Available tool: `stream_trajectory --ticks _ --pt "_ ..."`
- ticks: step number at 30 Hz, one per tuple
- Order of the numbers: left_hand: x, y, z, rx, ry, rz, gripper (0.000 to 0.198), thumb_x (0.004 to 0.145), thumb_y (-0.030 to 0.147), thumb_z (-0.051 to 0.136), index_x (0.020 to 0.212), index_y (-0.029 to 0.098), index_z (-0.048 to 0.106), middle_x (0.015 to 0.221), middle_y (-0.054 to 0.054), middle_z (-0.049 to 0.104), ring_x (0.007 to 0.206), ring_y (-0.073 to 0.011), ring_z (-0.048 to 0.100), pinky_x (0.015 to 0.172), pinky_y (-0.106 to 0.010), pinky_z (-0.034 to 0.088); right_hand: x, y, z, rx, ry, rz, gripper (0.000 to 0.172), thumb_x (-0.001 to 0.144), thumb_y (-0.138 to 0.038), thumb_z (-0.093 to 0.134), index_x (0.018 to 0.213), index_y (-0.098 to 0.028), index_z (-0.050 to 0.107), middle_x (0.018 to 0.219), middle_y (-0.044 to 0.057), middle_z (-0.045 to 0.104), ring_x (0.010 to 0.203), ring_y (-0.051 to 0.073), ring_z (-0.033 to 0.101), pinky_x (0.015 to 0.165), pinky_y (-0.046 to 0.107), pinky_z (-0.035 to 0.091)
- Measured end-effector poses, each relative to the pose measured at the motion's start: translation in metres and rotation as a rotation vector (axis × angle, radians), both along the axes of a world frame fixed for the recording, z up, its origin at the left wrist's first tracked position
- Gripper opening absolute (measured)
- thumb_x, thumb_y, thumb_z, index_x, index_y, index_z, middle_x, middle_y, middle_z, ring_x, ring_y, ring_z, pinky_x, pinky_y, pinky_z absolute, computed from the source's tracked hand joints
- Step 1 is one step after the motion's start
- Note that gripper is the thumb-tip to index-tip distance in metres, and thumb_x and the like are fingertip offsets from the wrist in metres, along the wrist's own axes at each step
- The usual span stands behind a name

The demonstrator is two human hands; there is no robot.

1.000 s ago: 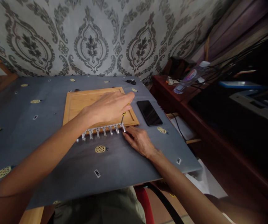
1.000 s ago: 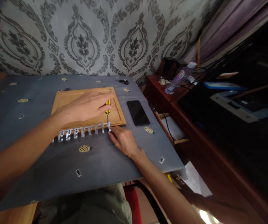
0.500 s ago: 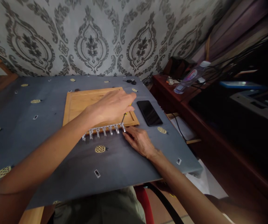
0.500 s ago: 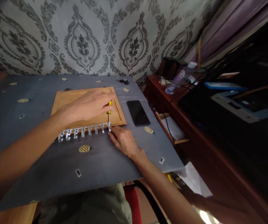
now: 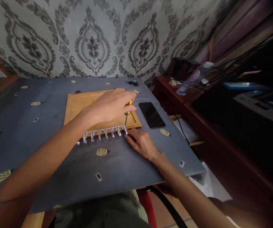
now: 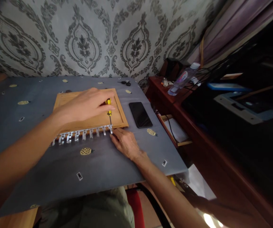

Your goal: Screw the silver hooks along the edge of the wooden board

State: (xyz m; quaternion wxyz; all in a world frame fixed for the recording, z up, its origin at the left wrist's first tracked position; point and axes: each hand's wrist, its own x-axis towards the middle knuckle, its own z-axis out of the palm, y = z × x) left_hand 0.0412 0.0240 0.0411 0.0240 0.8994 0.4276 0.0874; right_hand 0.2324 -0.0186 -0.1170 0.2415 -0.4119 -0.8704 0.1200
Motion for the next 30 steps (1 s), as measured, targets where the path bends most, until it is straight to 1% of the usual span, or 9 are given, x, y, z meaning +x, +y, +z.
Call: stream_trajectory --ticks 4,6,12,16,20,22,25,28,30 --pt "-0.009 -0.008 0.015 0.037 -0.063 0.099 0.021 0.097 0.037 0.049 0.093 0.019 0.058 0.079 -0.003 0.06 0.079 -0.0196 0.06 0.073 -0.031 0.041 0.0 0.0 0.001 0.0 -0.001 -0.007 0.02 0.098 -0.024 0.048 0.099 -0.017 0.067 0.082 0.007 0.069 0.077 0.02 0.067 0.07 0.029 0.049" --pt "-0.012 -0.011 0.019 0.047 -0.055 0.117 0.018 0.096 0.036 0.049 0.094 0.02 0.058 0.079 -0.003 0.06 0.082 -0.0204 0.06 0.075 -0.032 0.042 0.0 0.0 0.001 0.002 -0.001 -0.004 0.022 0.099 -0.024 0.047 0.1 -0.017 0.067 0.083 0.007 0.069 0.078 0.02 0.067 0.071 0.029 0.049" --pt "-0.017 -0.014 0.009 0.021 -0.035 0.15 0.016 0.096 0.034 0.049 0.092 0.021 0.057 0.075 -0.002 0.057 0.08 -0.0203 0.06 0.076 -0.032 0.042 0.0 0.0 0.001 0.002 -0.01 0.004 0.022 0.099 -0.024 0.047 0.099 -0.016 0.068 0.081 0.008 0.069 0.076 0.02 0.066 0.07 0.029 0.049" --pt "-0.032 -0.017 0.0 0.075 -0.194 0.179 0.01 0.092 0.031 0.056 0.093 0.021 0.059 0.068 0.001 0.053 0.072 -0.0178 0.057 0.074 -0.031 0.041 0.001 0.0 0.001 0.006 -0.013 0.002 0.023 0.1 -0.025 0.045 0.101 -0.016 0.067 0.084 0.008 0.071 0.078 0.02 0.067 0.072 0.03 0.05" --pt "-0.076 -0.024 -0.015 0.259 -0.513 0.376 0.009 0.086 0.027 0.061 0.092 0.021 0.06 0.068 0.003 0.055 0.062 -0.0125 0.052 0.065 -0.026 0.039 0.001 0.001 0.002 0.032 -0.013 0.025 0.026 0.1 -0.027 0.043 0.099 -0.016 0.067 0.087 0.009 0.073 0.077 0.021 0.07 0.069 0.031 0.053" --pt "-0.111 -0.027 -0.027 0.347 -0.667 0.507 0.011 0.084 0.029 0.062 0.09 0.02 0.059 0.073 0.003 0.058 0.062 -0.0116 0.053 0.062 -0.025 0.039 0.001 0.002 0.002 0.049 0.016 0.035 0.029 0.101 -0.029 0.041 0.102 -0.017 0.067 0.088 0.009 0.074 0.078 0.022 0.071 0.07 0.032 0.054" --pt "-0.168 -0.035 -0.048 0.399 -0.869 0.718 0.017 0.08 0.033 0.063 0.085 0.019 0.054 0.073 0.002 0.059 0.064 -0.0123 0.056 0.062 -0.025 0.042 0.001 0.004 0.002 0.062 0.047 0.05 0.032 0.102 -0.032 0.039 0.102 -0.018 0.068 0.085 0.009 0.074 0.074 0.023 0.073 0.066 0.033 0.056" --pt "-0.209 -0.045 -0.069 0.468 -0.836 0.917 0.018 0.079 0.034 0.061 0.083 0.02 0.05 0.072 0.002 0.056 0.066 -0.0125 0.053 0.064 -0.025 0.04 0.002 0.007 0.0 0.075 0.058 0.046 0.035 0.102 -0.037 0.038 0.1 -0.02 0.069 0.087 0.009 0.076 0.075 0.024 0.074 0.066 0.034 0.058" --pt "-0.222 -0.054 -0.083 0.466 -0.795 0.957 0.017 0.079 0.033 0.06 0.081 0.02 0.049 0.072 0.002 0.054 0.066 -0.0127 0.051 0.064 -0.025 0.039 0.002 0.008 -0.002 0.087 0.06 0.039 0.038 0.102 -0.04 0.037 0.1 -0.02 0.069 0.091 0.009 0.077 0.077 0.025 0.075 0.068 0.035 0.06"
